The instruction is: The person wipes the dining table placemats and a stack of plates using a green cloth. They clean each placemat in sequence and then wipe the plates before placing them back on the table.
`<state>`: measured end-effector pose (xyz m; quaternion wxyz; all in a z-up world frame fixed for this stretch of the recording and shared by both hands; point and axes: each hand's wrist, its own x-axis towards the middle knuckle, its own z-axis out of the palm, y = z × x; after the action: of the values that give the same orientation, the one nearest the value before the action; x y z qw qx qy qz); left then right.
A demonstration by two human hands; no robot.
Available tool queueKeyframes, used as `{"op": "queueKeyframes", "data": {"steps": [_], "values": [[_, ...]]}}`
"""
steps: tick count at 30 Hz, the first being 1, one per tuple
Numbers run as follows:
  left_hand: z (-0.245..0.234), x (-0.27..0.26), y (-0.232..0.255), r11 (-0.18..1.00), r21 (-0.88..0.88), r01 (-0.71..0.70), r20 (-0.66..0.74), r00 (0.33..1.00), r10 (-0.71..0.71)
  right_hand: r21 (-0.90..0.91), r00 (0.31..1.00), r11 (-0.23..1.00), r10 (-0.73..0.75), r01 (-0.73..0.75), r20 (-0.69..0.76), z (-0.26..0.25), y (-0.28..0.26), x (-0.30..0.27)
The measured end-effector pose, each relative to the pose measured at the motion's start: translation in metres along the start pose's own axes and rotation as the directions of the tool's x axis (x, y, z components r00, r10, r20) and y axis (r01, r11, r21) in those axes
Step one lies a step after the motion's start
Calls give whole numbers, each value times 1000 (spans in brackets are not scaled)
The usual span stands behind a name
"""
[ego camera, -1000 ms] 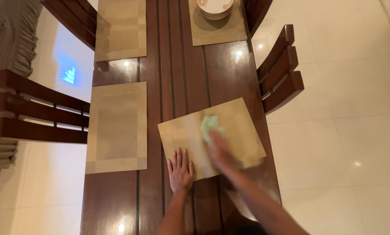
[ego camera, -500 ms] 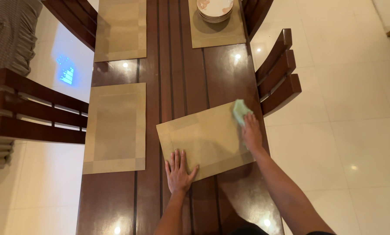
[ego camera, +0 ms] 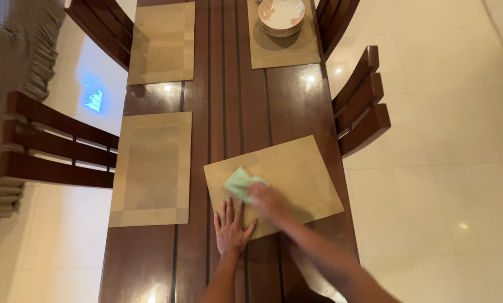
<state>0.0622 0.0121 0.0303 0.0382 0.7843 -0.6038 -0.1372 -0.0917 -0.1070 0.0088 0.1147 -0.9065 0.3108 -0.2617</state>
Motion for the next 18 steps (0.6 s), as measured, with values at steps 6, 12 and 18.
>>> {"op": "queueKeyframes", "data": {"steps": [6,12,18], "values": [[6,-1,-2,998,-27,-49,-128,991,45,70,906,906,421,-418,-38,-44,102,8],[5,0,-4,998,-39,-47,-122,992,42,159,787,819,573,-551,-229,-20,114,21],[0,1,-2,1000,8,-22,-1,1000,22,83,994,992,88,-93,68,66,13,32]]}}
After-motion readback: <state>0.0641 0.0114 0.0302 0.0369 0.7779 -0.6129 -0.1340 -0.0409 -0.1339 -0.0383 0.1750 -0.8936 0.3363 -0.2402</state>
